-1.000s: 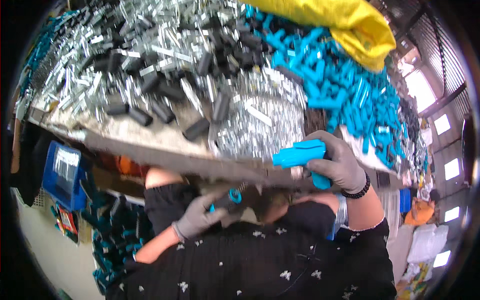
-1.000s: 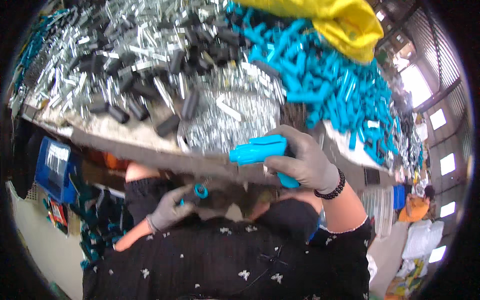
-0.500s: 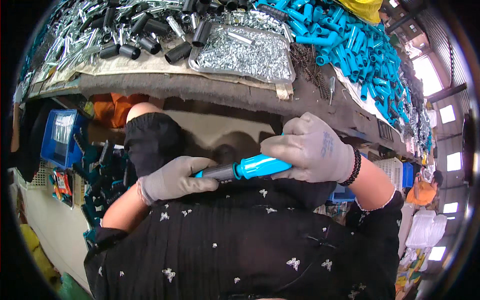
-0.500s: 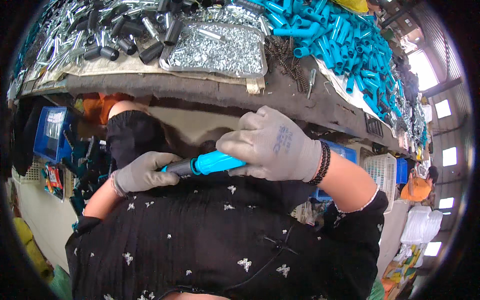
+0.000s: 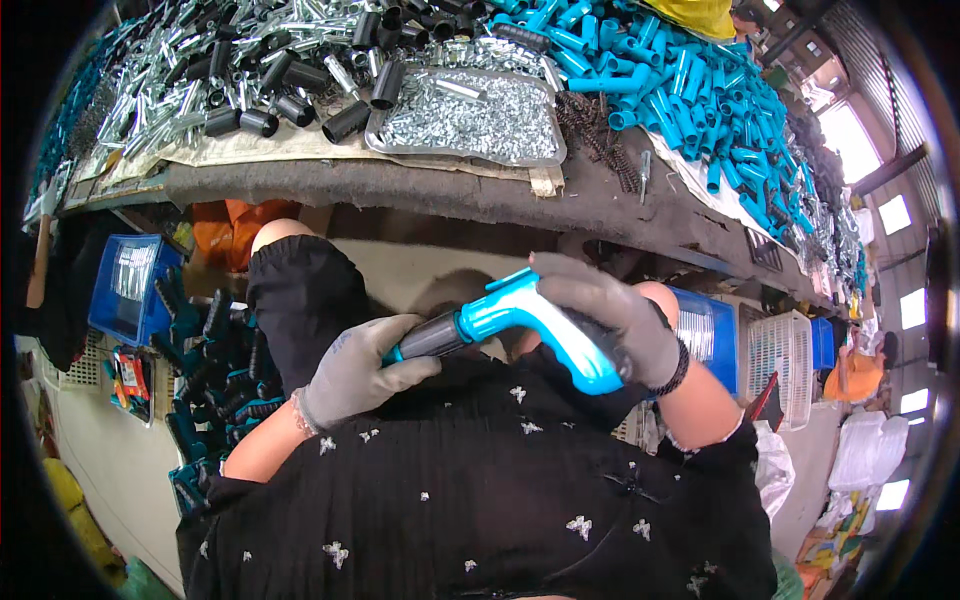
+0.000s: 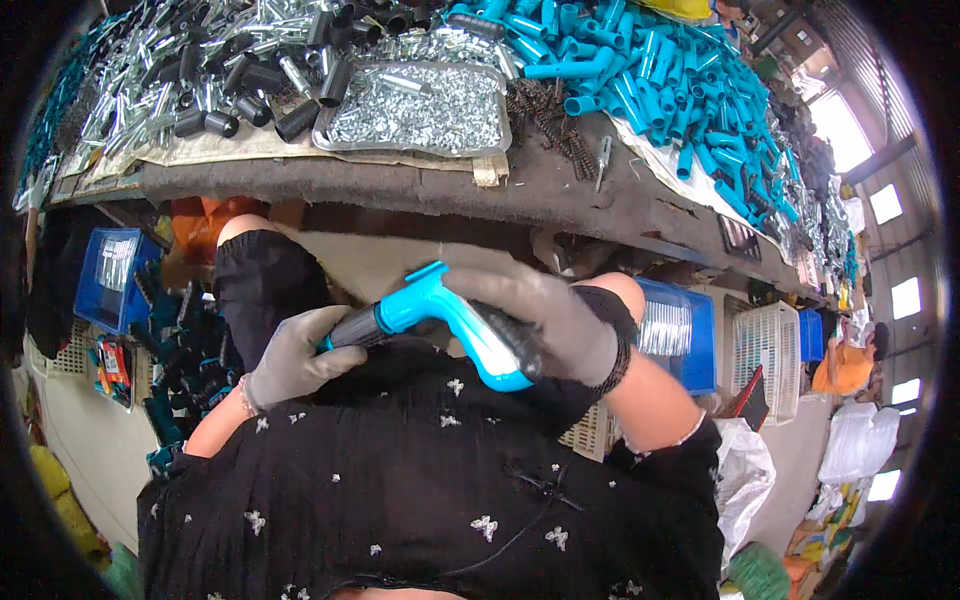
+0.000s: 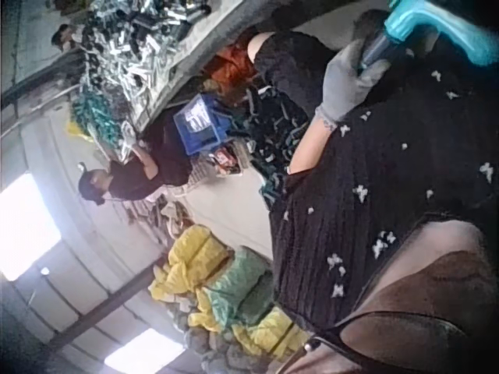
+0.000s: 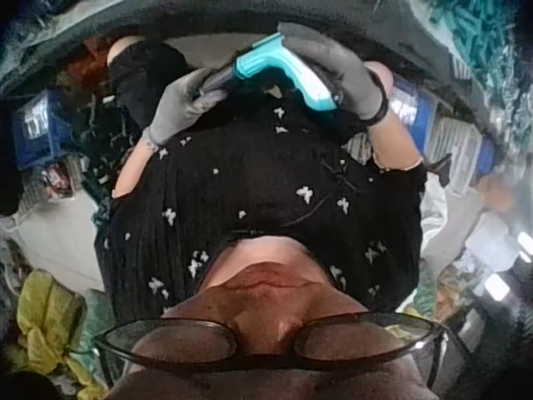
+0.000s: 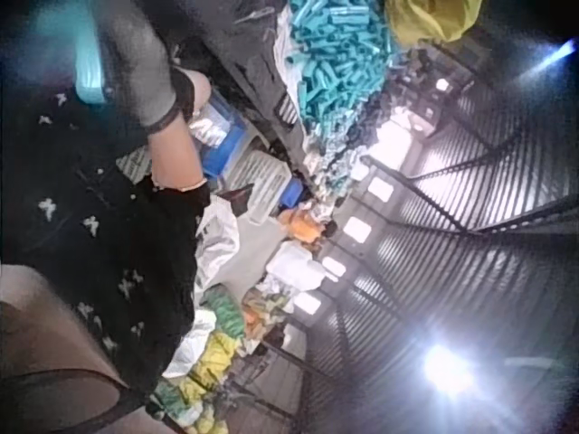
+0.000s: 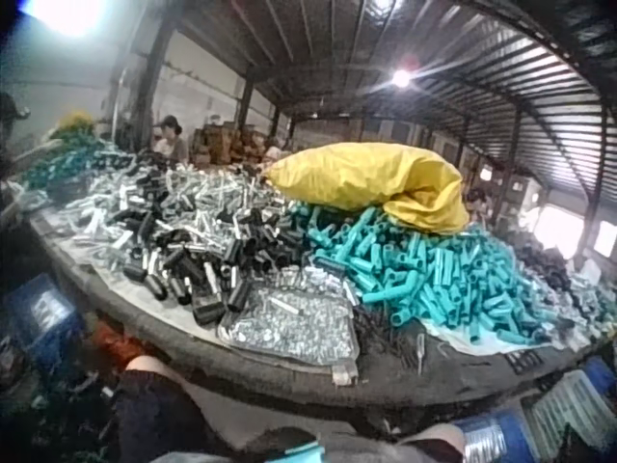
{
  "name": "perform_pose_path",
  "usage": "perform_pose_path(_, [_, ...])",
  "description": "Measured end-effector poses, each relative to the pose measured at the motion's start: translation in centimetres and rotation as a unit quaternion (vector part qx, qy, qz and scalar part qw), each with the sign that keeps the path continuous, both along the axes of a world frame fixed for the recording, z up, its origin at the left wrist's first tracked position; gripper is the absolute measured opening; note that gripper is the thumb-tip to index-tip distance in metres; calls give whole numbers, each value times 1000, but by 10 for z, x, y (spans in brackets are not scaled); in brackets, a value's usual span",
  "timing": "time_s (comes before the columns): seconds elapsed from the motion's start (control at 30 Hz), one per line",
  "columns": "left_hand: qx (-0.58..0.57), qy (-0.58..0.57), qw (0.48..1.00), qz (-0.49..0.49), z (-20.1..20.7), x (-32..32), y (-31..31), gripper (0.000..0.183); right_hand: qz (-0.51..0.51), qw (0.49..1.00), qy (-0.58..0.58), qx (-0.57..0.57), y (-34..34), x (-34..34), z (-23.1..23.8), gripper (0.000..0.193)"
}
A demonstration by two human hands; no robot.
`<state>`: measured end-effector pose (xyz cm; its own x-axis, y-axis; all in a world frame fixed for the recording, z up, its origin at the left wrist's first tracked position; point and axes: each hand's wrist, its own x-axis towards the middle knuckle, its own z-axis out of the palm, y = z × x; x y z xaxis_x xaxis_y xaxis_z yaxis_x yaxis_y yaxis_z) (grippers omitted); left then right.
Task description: The person assembles tools by fitting metal rods, pins, and springs into cylindrical components and plastic handles by hand, placing the assembled tools into a storage box.
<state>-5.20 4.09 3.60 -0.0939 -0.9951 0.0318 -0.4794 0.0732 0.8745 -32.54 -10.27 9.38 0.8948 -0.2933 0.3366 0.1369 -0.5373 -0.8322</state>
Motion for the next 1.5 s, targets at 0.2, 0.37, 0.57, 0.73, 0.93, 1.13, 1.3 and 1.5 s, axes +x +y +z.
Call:
perform_pose_path(0.2, [-135, -151, 979, -10, -18, -4, -3, 50, -293, 946, 43, -134, 26, -4, -27, 83])
perform_pose_path(0.37, [-107, -171, 979, -40, -9, -4, -16, 51, -314, 910, 146, -228, 23, -9, -19, 67])
perform_pose_path(0.57, [-24, 11, 990, -141, -4, 16, -20, 41, -120, 986, 31, 114, -13, -29, 2, 53])
perform_pose_path(0.73, [-52, -50, 989, -127, -33, -4, -28, 41, -50, 978, -144, -144, 2, 11, 12, 32])
perform_pose_path(0.93, [214, 170, 962, 3, 9, 18, -37, 43, -38, 984, -164, -64, -5, 12, 20, 31])
perform_pose_path(1.13, [60, 121, 982, -128, 4, 24, -35, 29, -72, 984, -99, 128, -25, 4, 2, 31])
perform_pose_path(1.3, [-33, -82, 969, -232, -30, 0, -37, 35, -157, 972, 39, 171, -29, 11, 23, 38])
perform_pose_path(1.5, [148, 103, 980, -87, -31, 2, -40, 30, 14, 966, -185, -179, 6, 13, 38, 37])
